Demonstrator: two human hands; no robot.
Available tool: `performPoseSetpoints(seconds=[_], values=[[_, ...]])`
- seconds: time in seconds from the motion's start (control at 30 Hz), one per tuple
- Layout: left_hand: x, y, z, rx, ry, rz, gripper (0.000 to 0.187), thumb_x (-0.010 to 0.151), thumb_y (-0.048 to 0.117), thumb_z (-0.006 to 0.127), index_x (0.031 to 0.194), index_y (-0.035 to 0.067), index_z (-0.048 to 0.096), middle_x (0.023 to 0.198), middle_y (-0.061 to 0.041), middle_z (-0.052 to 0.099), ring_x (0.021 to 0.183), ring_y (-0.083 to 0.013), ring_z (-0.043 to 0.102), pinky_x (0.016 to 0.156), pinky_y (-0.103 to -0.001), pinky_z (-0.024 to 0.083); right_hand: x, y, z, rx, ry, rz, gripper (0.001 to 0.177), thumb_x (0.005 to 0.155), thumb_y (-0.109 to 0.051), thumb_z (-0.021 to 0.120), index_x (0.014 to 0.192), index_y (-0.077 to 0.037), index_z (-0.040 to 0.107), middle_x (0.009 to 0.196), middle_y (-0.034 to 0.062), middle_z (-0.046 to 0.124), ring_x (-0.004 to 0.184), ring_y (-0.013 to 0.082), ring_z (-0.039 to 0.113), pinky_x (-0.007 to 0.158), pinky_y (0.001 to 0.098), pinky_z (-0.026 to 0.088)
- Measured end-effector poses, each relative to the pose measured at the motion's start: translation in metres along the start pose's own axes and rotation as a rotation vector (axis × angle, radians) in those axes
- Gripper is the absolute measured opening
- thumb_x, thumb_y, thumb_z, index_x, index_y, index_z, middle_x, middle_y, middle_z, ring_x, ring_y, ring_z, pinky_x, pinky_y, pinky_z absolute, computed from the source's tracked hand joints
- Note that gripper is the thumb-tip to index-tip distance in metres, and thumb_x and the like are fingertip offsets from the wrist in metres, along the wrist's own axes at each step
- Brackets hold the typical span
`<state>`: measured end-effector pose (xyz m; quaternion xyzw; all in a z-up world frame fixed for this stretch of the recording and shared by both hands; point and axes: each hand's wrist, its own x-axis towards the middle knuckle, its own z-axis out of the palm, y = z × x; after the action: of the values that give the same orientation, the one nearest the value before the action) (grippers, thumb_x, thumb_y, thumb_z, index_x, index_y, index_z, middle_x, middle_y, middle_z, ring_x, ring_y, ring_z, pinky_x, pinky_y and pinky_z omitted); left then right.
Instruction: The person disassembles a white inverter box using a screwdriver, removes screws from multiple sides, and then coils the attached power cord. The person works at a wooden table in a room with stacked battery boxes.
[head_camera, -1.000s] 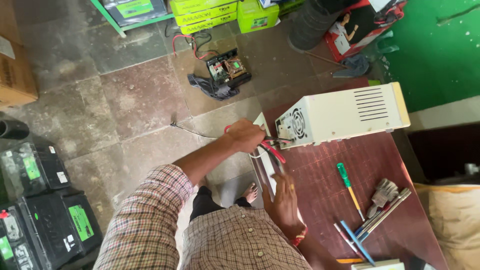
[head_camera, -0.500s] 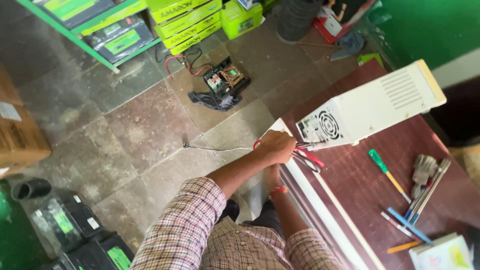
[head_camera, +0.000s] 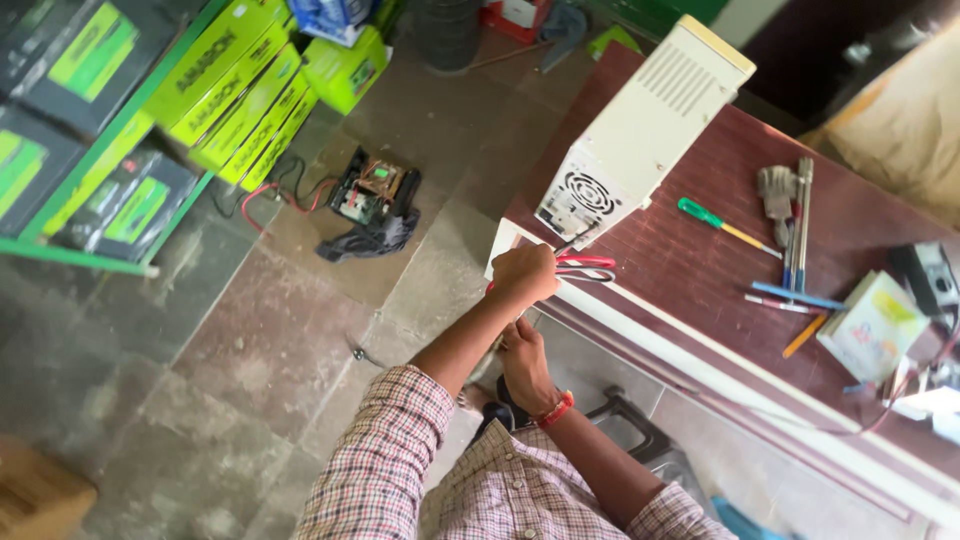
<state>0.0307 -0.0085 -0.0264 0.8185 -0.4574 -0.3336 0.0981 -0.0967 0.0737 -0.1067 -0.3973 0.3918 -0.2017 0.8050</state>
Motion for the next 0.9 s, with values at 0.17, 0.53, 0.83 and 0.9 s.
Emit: performPoseSetpoints(seconds=[0.17,0.53,0.83,0.9], values=[[0.01,-0.008,-0.005,-0.05,-0.149,-0.022,0.04,0.082,0.043,0.081,0.099,0.008,0.071,0.096,-0.015,0.076,0.091,-0.0311,0.074,0.077,-0.045,0.057,-0.018,-0.023,0.013,-0.243,0.009,-0.071,0.024,0.099,-0.017,0.057,0.112,0.001,0.067,0.085,-0.0006,0.059,0.075,0.0096,0.053,0.068,0.0269,0.045],[0.043,-0.041,0.046,-0.421,-0.344,0.102,0.05,0.083,0.053,0.078,0.079,0.003,0.075,0.069,-0.01,0.074,0.064,-0.0241,0.073,0.063,-0.039,0.056,0.019,-0.037,0.035,-0.374,0.547,0.045,0.071,0.075,-0.017,0.084,0.126,0.008,0.042,0.094,0.0078,0.064,0.079,0.0177,0.066,0.067,0.0403,0.059],[0.051,-0.057,0.043,-0.378,-0.466,0.157,0.059,0.087,0.06,0.068,0.107,0.005,0.074,0.092,-0.016,0.076,0.084,-0.0258,0.072,0.076,-0.041,0.054,0.041,-0.036,0.04,-0.639,0.606,-0.303,0.095,0.065,-0.02,0.093,0.136,0.006,0.035,0.11,0.0218,0.071,0.102,0.0321,0.072,0.084,0.0423,0.058],[0.059,-0.056,0.032,-0.311,-0.549,0.218,0.059,0.089,0.061,0.064,0.116,0.009,0.072,0.1,-0.014,0.073,0.091,-0.0233,0.069,0.08,-0.038,0.052,0.042,-0.053,0.048,-0.617,0.649,-0.303,0.093,0.066,-0.021,0.091,0.137,0.005,0.036,0.109,0.0223,0.072,0.102,0.0322,0.073,0.085,0.0409,0.059]])
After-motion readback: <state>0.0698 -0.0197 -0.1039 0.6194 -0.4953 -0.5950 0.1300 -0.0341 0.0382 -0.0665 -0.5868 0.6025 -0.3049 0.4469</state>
